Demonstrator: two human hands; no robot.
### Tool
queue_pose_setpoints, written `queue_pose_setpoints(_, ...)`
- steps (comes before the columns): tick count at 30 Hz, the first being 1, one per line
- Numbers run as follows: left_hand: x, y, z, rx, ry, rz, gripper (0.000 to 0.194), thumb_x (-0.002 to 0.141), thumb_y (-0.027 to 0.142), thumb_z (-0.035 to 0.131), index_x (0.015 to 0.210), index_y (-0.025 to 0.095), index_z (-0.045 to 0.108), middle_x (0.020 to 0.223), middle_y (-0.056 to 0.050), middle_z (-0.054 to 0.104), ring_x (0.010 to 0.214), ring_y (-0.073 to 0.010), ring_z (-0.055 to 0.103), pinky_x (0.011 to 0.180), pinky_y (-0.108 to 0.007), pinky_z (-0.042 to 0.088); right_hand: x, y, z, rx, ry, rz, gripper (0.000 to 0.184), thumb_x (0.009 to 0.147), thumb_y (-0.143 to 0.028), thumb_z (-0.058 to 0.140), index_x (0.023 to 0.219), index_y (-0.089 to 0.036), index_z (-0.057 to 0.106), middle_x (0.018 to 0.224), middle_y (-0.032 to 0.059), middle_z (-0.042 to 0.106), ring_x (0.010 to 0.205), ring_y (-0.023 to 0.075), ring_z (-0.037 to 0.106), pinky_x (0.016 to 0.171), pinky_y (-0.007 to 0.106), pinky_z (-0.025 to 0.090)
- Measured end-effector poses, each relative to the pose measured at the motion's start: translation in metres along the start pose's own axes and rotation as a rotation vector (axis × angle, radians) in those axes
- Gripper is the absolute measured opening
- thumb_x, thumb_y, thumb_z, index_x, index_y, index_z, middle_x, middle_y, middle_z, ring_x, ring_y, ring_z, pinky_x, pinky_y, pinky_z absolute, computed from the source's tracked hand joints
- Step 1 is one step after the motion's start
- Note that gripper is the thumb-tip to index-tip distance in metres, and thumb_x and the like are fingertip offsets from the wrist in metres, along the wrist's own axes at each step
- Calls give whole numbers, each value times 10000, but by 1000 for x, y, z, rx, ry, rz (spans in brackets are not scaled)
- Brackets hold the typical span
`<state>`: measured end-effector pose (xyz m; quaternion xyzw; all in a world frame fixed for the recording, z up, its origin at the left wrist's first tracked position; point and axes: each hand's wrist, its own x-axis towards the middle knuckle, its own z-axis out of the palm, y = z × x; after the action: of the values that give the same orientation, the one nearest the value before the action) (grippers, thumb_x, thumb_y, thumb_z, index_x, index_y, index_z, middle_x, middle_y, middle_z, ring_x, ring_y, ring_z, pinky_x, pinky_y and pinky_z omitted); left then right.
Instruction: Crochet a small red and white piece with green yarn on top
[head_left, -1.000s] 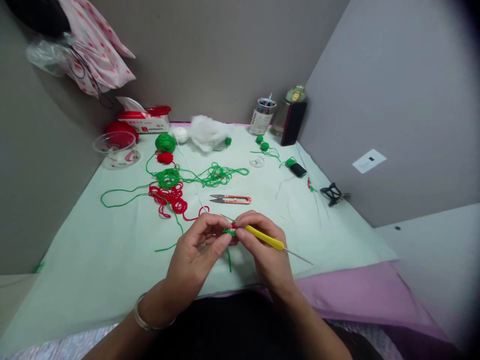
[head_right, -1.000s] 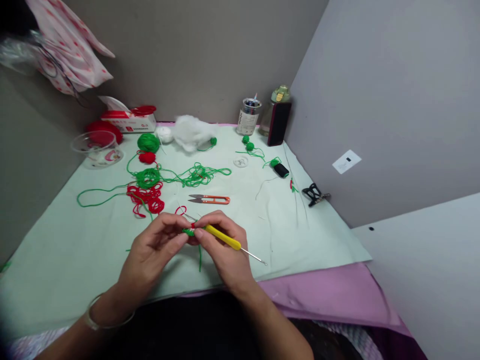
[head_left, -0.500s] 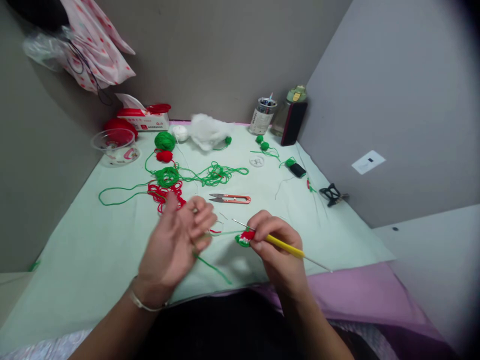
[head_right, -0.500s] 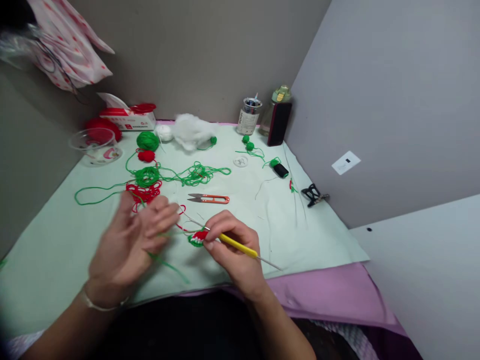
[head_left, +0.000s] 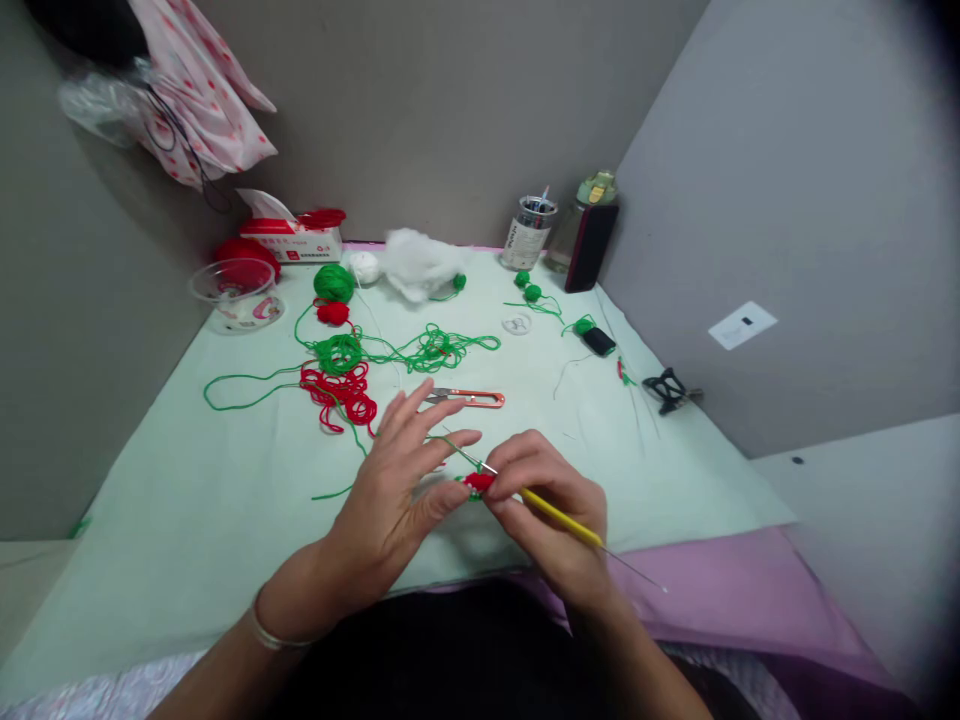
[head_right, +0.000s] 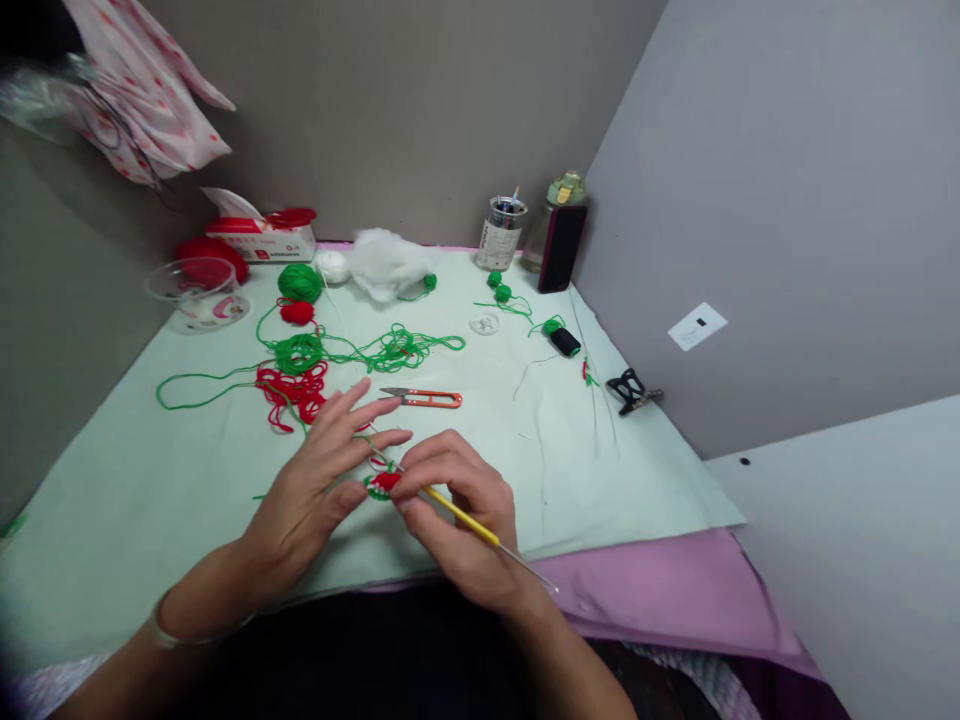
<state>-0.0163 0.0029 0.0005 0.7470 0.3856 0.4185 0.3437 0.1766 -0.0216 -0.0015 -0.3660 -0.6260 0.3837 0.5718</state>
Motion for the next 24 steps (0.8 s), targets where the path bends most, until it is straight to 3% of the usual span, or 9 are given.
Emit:
queue_pose_setpoints(2, 0, 3, 4, -209, -52, -155, 393, 996, 498, 661, 1302, 281, 781, 1372, -112, 738, 1388, -337, 598, 1181, -525, 468, 0, -1, 0, -37, -8, -24, 181, 919, -129, 745, 933, -299, 805, 917, 33, 744, 849, 196, 690, 779, 350, 568)
queue_pose_setpoints(4, 0, 7, 8, -415, -43, -306, 347, 971, 437, 717, 1275, 293, 800, 1153, -83, 783, 1128, -271, 719, 999, -395, 587, -1, 0, 0, -63, -27, -33, 204, 928, -125, 733, 987, -307, 805, 937, 35, 748, 882, 205, 693, 800, 358, 569)
queue_pose_setpoints(6, -1, 8, 12, -571, 21, -413, 308, 935, 395, 775, 1227, 310, 825, 1001, -39, 764, 992, -211, 721, 923, -310, 588, -2, 1, 0, -66, -45, -17, 233, 947, -137, 718, 1075, -316, 792, 977, 37, 747, 925, 208, 690, 832, 362, 567)
queue_pose_setpoints(10, -2, 6, 17, -792, 78, -543, 372, 841, 337, 888, 1208, 355, 833, 915, 9, 724, 945, -143, 681, 906, -227, 546, -3, 4, 0, 0, 5, 53, 253, 975, -164, 706, 1162, -328, 757, 1019, 30, 748, 951, 197, 687, 844, 342, 563)
queue_pose_setpoints(13, -1, 5, 18, -868, 100, -561, 414, 796, 308, 925, 1199, 347, 839, 882, 13, 699, 918, -130, 664, 881, -216, 541, -2, 4, 1, -51, 63, 3, 254, 967, -139, 719, 1115, -332, 793, 1012, 33, 773, 972, 205, 704, 859, 350, 565)
queue_pose_setpoints(17, 1, 6, 20, -864, 97, -546, 471, 800, 259, 915, 1253, 340, 815, 937, 5, 710, 977, -143, 675, 921, -235, 550, -2, 4, 3, -158, 77, -117, 364, 980, -104, 689, 1194, -374, 806, 1144, 45, 813, 1057, 230, 738, 876, 383, 586)
queue_pose_setpoints(21, 1, 10, 22, -778, 157, -484, 487, 808, 224, 892, 1283, 281, 799, 924, -2, 717, 939, -136, 684, 896, -221, 561, -8, 6, 2, -418, 43, -353, 433, 986, -113, 683, 1325, -375, 747, 1214, 51, 819, 1034, 237, 743, 857, 403, 616)
queue_pose_setpoints(24, -1, 14, 22, -678, 248, -401, 470, 838, 204, 855, 1300, 252, 788, 924, 0, 713, 910, -124, 687, 890, -209, 562, -12, 6, 1, -707, 17, -570, 319, 999, -128, 674, 1270, -276, 753, 1232, 77, 815, 1064, 217, 729, 854, 361, 644)
